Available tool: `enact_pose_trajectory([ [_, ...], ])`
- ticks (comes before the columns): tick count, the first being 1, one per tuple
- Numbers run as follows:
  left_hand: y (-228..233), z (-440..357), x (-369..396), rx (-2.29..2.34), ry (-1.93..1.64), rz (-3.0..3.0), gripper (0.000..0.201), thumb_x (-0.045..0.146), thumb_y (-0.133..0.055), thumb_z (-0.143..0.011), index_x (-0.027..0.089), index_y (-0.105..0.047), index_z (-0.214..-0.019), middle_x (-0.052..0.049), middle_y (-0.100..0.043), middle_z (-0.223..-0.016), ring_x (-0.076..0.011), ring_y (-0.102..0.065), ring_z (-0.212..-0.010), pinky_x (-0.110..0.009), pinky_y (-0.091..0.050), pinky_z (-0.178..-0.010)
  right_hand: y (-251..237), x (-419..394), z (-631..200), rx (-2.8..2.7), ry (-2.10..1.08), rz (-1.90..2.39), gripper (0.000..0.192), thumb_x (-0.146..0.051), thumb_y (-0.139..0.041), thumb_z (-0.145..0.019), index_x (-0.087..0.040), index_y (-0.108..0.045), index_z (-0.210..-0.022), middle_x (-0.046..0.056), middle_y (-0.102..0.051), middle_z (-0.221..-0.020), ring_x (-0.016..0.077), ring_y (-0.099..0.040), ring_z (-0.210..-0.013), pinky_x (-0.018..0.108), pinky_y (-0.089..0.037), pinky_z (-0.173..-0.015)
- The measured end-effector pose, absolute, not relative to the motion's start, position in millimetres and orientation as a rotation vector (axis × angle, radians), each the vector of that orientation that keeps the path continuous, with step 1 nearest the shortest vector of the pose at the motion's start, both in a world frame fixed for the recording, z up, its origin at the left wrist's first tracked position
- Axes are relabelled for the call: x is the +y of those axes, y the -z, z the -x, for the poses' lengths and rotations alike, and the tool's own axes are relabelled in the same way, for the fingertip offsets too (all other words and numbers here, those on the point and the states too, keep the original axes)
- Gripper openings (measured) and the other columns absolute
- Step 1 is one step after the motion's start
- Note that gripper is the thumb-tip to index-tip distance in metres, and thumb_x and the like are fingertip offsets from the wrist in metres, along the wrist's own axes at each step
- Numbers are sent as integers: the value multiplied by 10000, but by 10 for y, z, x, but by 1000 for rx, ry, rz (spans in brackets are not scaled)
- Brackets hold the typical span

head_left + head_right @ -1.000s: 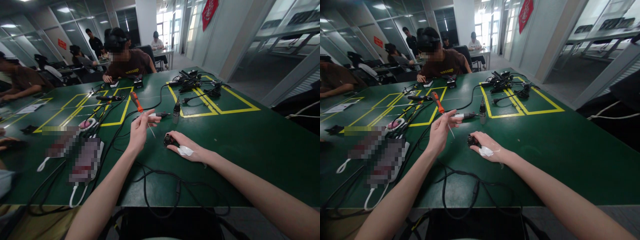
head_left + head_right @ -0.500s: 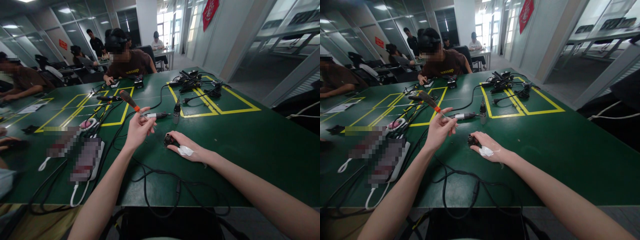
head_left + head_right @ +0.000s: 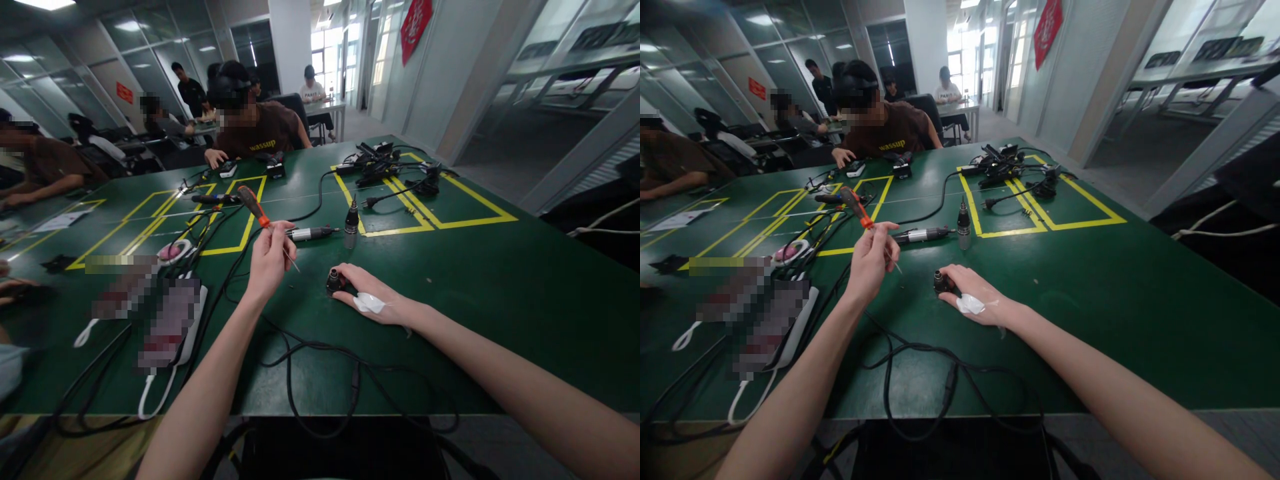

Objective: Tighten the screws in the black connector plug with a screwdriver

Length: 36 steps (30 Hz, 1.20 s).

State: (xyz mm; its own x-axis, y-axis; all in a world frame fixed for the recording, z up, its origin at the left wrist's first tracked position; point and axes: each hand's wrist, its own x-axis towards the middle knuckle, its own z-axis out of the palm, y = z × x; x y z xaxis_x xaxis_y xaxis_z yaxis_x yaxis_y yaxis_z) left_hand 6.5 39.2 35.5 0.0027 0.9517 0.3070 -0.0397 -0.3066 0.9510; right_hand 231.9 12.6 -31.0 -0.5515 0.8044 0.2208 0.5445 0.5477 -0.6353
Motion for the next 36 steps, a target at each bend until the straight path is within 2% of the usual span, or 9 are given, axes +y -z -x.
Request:
enact_pose_trajectory([
  [4, -347, -65, 380, 946, -1329, -1451, 479, 582, -735, -918, 202, -523, -1117, 72, -652, -555, -76, -475, -371, -179, -328, -396, 314, 126, -2319, -2298, -680, 1064, 252, -243, -679, -987, -218, -606, -1226, 99, -700, -1110, 279, -664, -1016, 465, -568, -956],
  [8, -358, -65, 350, 964, -1230, -1595, 385, 491, -745, -916, 162, -593, -1044, -4, -739, -709, -39, -458, -379, -176, -331, -387, 319, 123, -2313, -2308, -666, 1083, 255, -237, -668, -990, -214, -603, -1236, 110, -702, -1132, 282, -663, -1017, 474, -570, -954],
  [12, -382, -47, 341, 977, -1232, -1601, 417, 536, -724, -930, 201, -555, -1111, 88, -603, -532, -53, -389, -333, -168, -257, -358, 325, 126, -2315, -2297, -670, 1075, 267, -241, -668, -989, -224, -606, -1248, 106, -709, -1133, 282, -670, -1023, 479, -572, -956],
  [16, -409, -36, 331, 1010, -1324, -1537, 429, 668, -550, -1002, 247, -481, -1037, 132, -484, -450, -67, -362, -330, -154, -243, -365, 330, 130, -2321, -2293, -682, 1067, 283, -248, -674, -988, -218, -604, -1260, 112, -715, -1142, 285, -674, -1029, 488, -571, -970],
  [18, -412, -46, 322, 991, -1347, -1508, 451, 698, -532, -1000, 251, -479, -1020, 125, -500, -456, -71, -368, -325, -159, -249, -357, 332, 129, -2321, -2292, -683, 1068, 293, -244, -675, -986, -212, -600, -1267, 119, -714, -1156, 290, -673, -1045, 494, -567, -981],
  [23, -356, -129, 293, 854, -1284, -1414, 492, 703, -633, -928, 228, -520, -994, 64, -641, -556, -90, -506, -359, -183, -366, -371, 353, 133, -2321, -2285, -660, 1055, 295, -268, -676, -991, -225, -606, -1274, 113, -710, -1136, 290, -670, -1030, 496, -571, -973],
  [36, -232, -268, 237, 761, -1241, -1437, 464, 676, -604, -968, 225, -507, -1017, 75, -605, -608, -83, -510, -431, -196, -402, -444, 381, 156, -2338, -2293, -671, 1056, 289, -281, -679, -990, -213, -607, -1262, 119, -706, -1160, 296, -666, -1050, 497, -569, -975],
])
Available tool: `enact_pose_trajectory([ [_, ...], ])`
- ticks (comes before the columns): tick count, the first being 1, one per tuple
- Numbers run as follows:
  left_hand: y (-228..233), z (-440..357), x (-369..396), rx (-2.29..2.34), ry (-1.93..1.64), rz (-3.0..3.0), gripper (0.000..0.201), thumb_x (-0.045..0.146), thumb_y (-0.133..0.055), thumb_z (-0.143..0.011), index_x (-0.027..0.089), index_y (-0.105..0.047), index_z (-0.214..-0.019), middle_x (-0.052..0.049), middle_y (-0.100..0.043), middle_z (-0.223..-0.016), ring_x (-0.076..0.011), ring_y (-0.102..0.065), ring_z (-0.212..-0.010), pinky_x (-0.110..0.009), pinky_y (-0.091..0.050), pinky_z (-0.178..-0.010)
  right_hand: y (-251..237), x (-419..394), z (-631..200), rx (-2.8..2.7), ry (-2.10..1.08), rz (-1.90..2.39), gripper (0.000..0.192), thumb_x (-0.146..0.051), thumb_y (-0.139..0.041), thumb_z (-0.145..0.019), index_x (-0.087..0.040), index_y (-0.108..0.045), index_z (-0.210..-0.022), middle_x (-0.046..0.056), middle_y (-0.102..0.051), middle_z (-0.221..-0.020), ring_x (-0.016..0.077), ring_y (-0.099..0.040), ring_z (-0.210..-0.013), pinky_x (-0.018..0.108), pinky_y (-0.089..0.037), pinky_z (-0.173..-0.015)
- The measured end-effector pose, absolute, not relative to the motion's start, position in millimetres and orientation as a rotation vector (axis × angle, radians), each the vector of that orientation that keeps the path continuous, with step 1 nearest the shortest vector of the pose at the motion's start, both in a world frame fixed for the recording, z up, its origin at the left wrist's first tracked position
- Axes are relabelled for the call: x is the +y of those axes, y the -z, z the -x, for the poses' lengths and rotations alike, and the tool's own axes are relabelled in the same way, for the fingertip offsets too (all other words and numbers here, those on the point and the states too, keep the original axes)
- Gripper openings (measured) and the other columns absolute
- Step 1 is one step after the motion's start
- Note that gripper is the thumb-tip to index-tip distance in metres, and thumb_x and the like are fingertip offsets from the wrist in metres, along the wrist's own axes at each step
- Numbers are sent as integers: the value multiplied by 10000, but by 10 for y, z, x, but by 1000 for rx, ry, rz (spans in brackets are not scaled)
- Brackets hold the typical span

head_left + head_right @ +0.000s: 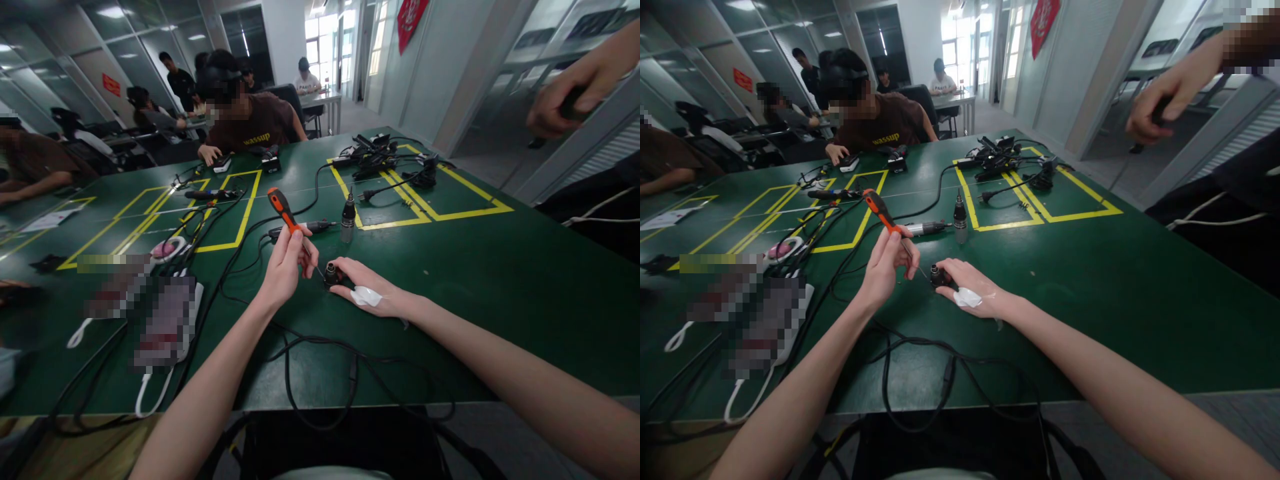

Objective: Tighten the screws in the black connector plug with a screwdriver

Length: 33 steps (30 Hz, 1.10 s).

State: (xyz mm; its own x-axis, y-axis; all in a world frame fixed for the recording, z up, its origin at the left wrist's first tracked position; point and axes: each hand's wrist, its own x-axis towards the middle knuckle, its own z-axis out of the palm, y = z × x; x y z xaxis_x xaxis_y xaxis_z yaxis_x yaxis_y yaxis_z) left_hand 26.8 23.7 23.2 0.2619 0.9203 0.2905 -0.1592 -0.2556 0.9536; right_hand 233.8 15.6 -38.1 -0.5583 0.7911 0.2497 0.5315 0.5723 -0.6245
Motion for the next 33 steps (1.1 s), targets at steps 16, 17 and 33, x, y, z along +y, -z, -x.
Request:
enact_pose_trajectory([
  [16, -173, -277, 234, 778, -1169, -1522, 487, 692, -560, -997, 217, -493, -1076, 78, -593, -651, -83, -525, -468, -201, -418, -474, 353, 149, -2319, -2287, -695, 1088, 290, -253, -678, -980, -197, -617, -1259, 142, -714, -1198, 312, -673, -1081, 516, -571, -978],
  [17, -167, -277, 238, 776, -1166, -1524, 488, 693, -562, -996, 216, -491, -1075, 79, -592, -652, -82, -526, -468, -200, -421, -475, 355, 151, -2319, -2287, -691, 1082, 291, -254, -678, -981, -199, -618, -1260, 140, -715, -1197, 310, -674, -1074, 518, -572, -976],
  [33, -122, -261, 252, 758, -1123, -1604, 466, 675, -515, -1027, 216, -490, -1102, 77, -580, -670, -84, -516, -494, -208, -426, -494, 382, 159, -2326, -2290, -671, 1051, 301, -262, -673, -988, -205, -608, -1276, 136, -713, -1206, 306, -669, -1086, 506, -569, -980],
])
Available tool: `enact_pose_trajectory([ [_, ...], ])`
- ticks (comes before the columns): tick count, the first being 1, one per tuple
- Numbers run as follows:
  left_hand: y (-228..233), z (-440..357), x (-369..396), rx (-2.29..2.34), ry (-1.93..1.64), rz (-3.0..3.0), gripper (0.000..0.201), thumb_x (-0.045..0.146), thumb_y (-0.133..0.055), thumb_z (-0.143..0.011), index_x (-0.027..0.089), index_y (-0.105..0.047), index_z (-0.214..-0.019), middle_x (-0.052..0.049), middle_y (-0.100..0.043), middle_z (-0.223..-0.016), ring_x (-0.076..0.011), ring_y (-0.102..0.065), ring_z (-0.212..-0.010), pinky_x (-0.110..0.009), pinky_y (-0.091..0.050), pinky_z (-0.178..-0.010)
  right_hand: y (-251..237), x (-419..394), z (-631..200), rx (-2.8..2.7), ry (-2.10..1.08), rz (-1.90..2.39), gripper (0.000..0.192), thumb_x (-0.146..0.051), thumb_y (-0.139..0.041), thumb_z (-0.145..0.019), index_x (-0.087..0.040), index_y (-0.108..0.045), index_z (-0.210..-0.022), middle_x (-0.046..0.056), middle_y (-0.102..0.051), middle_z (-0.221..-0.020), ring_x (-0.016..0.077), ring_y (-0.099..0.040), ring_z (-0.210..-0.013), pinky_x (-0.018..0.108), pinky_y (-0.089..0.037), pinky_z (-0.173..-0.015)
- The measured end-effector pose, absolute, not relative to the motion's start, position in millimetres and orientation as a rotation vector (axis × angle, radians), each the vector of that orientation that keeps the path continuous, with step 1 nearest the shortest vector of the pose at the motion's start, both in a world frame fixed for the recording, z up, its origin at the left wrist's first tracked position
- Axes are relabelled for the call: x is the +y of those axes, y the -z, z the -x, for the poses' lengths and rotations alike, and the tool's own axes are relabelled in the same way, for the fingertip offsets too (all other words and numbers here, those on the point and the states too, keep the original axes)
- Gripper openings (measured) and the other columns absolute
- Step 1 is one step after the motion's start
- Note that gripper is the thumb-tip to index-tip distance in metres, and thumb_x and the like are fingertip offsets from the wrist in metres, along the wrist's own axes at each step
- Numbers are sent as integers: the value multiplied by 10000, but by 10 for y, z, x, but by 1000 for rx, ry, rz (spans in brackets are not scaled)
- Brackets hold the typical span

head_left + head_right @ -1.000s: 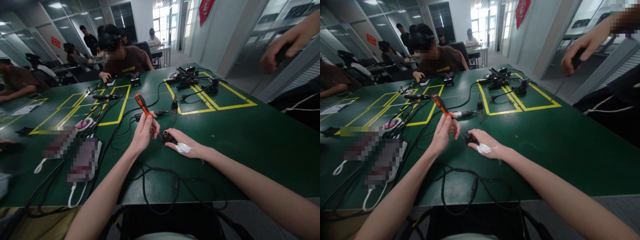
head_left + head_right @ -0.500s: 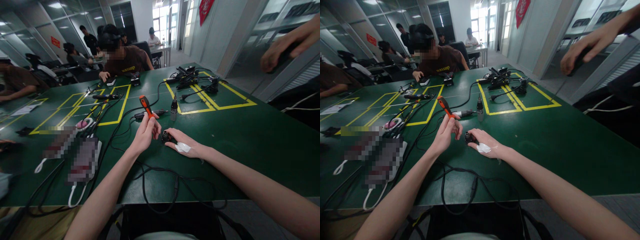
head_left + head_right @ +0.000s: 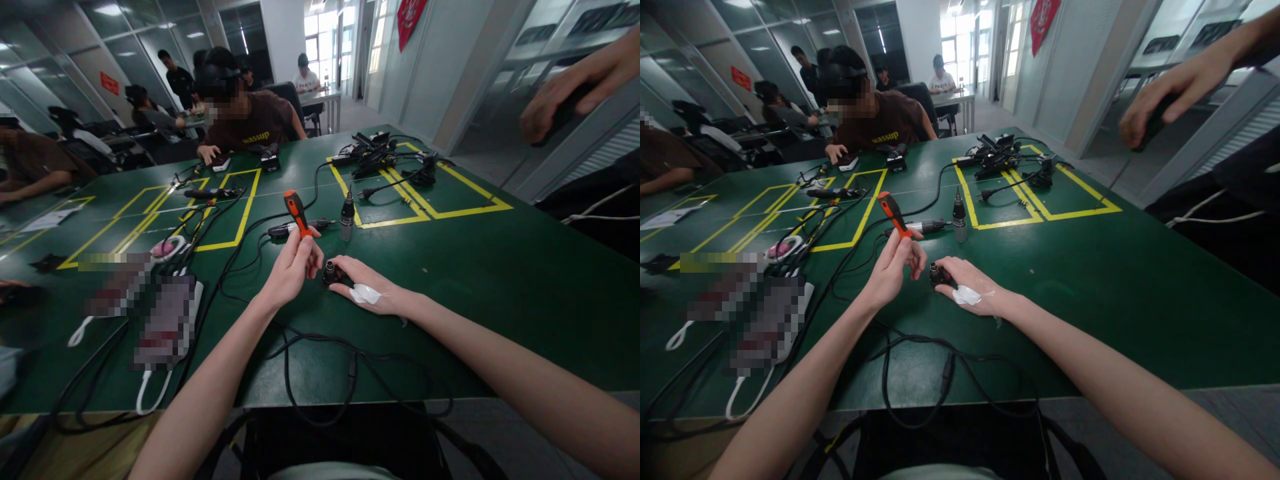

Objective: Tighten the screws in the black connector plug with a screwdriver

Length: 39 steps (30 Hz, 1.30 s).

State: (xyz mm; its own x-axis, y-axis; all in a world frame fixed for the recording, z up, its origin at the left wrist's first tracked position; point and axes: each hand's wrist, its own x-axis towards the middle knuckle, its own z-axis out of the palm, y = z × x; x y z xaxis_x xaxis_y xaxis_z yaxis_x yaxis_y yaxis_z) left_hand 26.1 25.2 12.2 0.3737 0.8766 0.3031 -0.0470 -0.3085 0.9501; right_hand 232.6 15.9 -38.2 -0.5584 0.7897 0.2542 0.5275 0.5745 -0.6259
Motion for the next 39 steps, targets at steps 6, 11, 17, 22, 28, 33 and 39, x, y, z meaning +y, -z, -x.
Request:
enact_pose_trajectory([
  [6, -113, -259, 258, 747, -1119, -1628, 455, 664, -490, -1040, 217, -497, -1122, 76, -570, -678, -85, -502, -509, -211, -423, -501, 381, 165, -2330, -2288, -662, 1056, 292, -263, -675, -986, -210, -616, -1267, 132, -714, -1190, 304, -671, -1066, 502, -573, -965],
  [11, -108, -262, 255, 759, -1117, -1610, 451, 660, -492, -1041, 218, -498, -1131, 74, -570, -679, -87, -504, -508, -208, -425, -496, 371, 157, -2326, -2295, -668, 1055, 289, -261, -668, -986, -208, -614, -1265, 129, -714, -1175, 303, -670, -1058, 505, -573, -966],
  [17, -137, -266, 240, 781, -1080, -1546, 468, 688, -495, -1026, 235, -457, -1135, 83, -572, -686, -88, -547, -461, -195, -434, -451, 379, 152, -2319, -2284, -663, 1056, 277, -268, -670, -982, -201, -620, -1246, 134, -718, -1154, 303, -667, -1028, 518, -576, -958],
  [22, -141, -264, 239, 788, -1053, -1517, 487, 713, -489, -1016, 241, -433, -1126, 91, -567, -687, -93, -581, -450, -189, -449, -447, 374, 152, -2328, -2267, -678, 1046, 266, -267, -675, -981, -215, -628, -1237, 127, -721, -1172, 299, -674, -1046, 504, -574, -967],
  [28, -116, -271, 259, 761, -1086, -1511, 461, 696, -478, -1024, 243, -425, -1088, 102, -556, -659, -80, -533, -447, -184, -416, -457, 372, 146, -2325, -2279, -654, 1049, 284, -278, -669, -986, -204, -622, -1256, 126, -721, -1159, 296, -671, -1030, 502, -570, -971],
  [33, -87, -276, 292, 739, -1088, -1466, 473, 712, -493, -1005, 247, -415, -1044, 106, -560, -652, -79, -522, -441, -190, -416, -456, 367, 147, -2318, -2282, -669, 1056, 272, -264, -671, -982, -205, -622, -1243, 123, -718, -1151, 299, -673, -1038, 502, -569, -974],
  [39, -70, -288, 313, 736, -1105, -1406, 519, 748, -540, -961, 250, -408, -1021, 112, -565, -629, -85, -527, -422, -192, -424, -440, 366, 148, -2322, -2279, -667, 1054, 274, -252, -674, -981, -205, -619, -1245, 129, -720, -1163, 296, -674, -1040, 501, -571, -965],
])
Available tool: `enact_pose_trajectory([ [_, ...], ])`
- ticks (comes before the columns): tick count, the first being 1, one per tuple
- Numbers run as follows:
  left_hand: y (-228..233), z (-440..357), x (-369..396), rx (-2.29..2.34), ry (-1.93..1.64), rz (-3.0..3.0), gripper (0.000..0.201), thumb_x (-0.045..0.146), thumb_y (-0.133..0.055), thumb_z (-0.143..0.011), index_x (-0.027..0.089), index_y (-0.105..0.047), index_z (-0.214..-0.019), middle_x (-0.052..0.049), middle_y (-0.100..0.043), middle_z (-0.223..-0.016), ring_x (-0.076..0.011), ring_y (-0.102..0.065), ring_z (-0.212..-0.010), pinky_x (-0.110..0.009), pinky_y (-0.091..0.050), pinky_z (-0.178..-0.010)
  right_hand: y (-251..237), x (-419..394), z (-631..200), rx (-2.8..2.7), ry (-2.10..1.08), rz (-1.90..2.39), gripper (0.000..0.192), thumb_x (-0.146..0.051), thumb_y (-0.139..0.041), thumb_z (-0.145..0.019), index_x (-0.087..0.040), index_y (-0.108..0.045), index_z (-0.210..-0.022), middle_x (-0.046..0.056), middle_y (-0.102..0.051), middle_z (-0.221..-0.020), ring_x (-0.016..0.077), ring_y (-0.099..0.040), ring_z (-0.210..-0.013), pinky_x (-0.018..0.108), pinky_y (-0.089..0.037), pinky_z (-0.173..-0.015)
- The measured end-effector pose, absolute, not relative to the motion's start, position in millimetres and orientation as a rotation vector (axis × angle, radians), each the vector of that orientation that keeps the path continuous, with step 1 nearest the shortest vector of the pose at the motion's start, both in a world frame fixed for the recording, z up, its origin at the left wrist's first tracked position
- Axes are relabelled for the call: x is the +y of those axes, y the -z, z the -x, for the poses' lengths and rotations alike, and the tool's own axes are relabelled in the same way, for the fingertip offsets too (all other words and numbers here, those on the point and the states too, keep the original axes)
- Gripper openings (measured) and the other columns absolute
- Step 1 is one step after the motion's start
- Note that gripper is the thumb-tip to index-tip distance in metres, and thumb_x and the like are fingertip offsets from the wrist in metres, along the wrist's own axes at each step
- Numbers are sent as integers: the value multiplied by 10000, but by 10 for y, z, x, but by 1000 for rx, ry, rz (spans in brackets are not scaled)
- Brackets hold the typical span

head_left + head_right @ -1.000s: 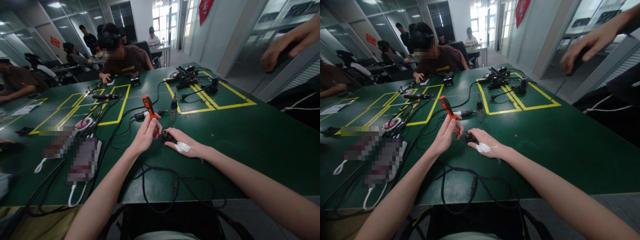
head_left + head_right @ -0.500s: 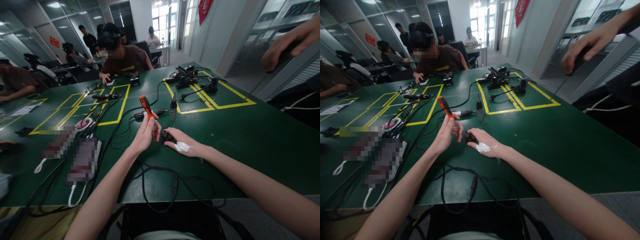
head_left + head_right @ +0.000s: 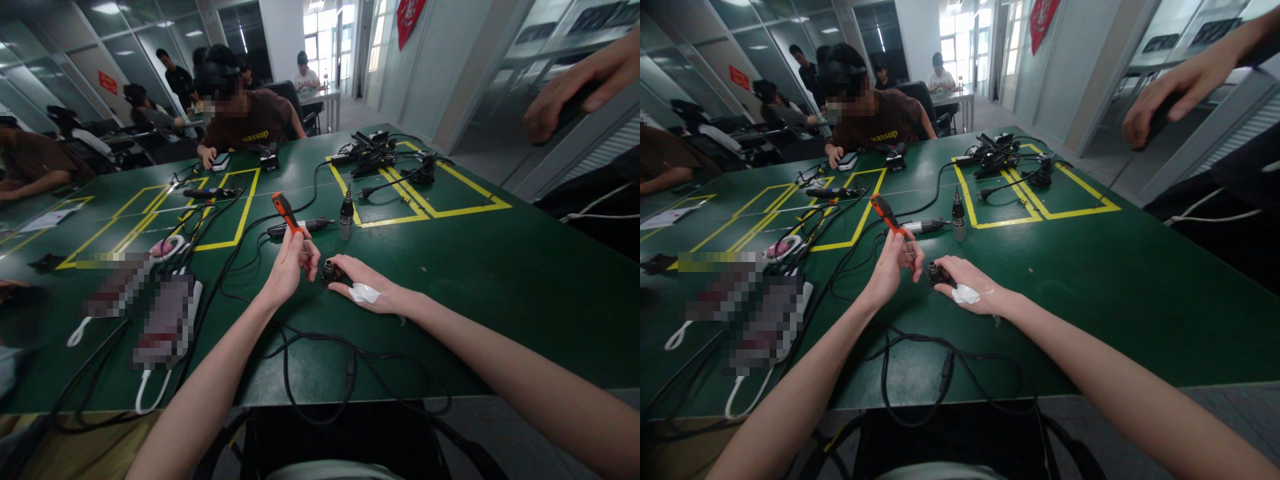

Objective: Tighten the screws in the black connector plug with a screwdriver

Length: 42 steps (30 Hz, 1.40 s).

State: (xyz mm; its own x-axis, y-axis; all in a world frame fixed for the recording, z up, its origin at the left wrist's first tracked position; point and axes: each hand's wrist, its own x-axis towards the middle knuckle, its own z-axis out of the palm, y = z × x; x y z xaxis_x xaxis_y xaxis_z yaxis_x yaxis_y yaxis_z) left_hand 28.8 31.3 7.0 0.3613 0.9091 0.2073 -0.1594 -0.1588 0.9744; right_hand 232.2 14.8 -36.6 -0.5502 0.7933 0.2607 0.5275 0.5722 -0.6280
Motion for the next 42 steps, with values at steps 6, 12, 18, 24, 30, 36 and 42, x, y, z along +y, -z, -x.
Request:
enact_pose_trajectory([
  [6, -37, -304, 345, 740, -1139, -1343, 529, 764, -540, -941, 263, -373, -976, 117, -547, -589, -95, -491, -383, -202, -390, -404, 371, 154, -2323, -2280, -676, 1054, 283, -231, -687, -978, -198, -610, -1249, 133, -713, -1181, 298, -673, -1068, 496, -562, -988],
  [12, -40, -291, 350, 714, -1140, -1352, 529, 761, -539, -940, 260, -373, -963, 116, -547, -584, -92, -475, -382, -203, -386, -403, 363, 146, -2325, -2278, -669, 1056, 275, -244, -689, -981, -211, -621, -1244, 120, -714, -1163, 294, -675, -1060, 494, -568, -977],
  [18, -45, -274, 343, 697, -1124, -1399, 501, 731, -532, -956, 250, -395, -954, 100, -582, -602, -92, -516, -397, -197, -409, -415, 369, 144, -2329, -2282, -665, 1062, 281, -247, -674, -983, -199, -614, -1253, 136, -713, -1176, 300, -673, -1053, 508, -571, -972],
  [24, -112, -270, 282, 726, -1148, -1486, 446, 638, -610, -965, 201, -518, -965, 57, -611, -742, -56, -542, -415, -188, -408, -408, 373, 150, -2331, -2290, -653, 1068, 275, -281, -675, -991, -217, -621, -1253, 122, -711, -1166, 301, -674, -1050, 505, -576, -970],
  [30, -197, -278, 212, 702, -1146, -1536, 424, 566, -601, -1008, 201, -557, -1221, 79, -565, -683, -65, -525, -429, -189, -396, -436, 363, 148, -2326, -2294, -658, 1071, 306, -270, -674, -988, -204, -608, -1280, 135, -713, -1191, 310, -676, -1072, 516, -573, -982],
  [36, -146, -307, 214, 703, -1184, -1564, 423, 642, -553, -1027, 239, -518, -1149, 99, -540, -647, -57, -485, -414, -174, -366, -435, 371, 149, -2320, -2291, -635, 1072, 275, -274, -669, -995, -210, -617, -1257, 128, -713, -1167, 307, -677, -1059, 509, -575, -971],
  [42, -213, -294, 219, 755, -1287, -1669, 442, 627, -654, -983, 192, -699, -1046, 23, -560, -804, -37, -467, -466, -221, -376, -459, 367, 134, -2315, -2295, -614, 1072, 266, -267, -667, -993, -209, -617, -1248, 129, -715, -1153, 310, -676, -1046, 509, -575, -959],
])
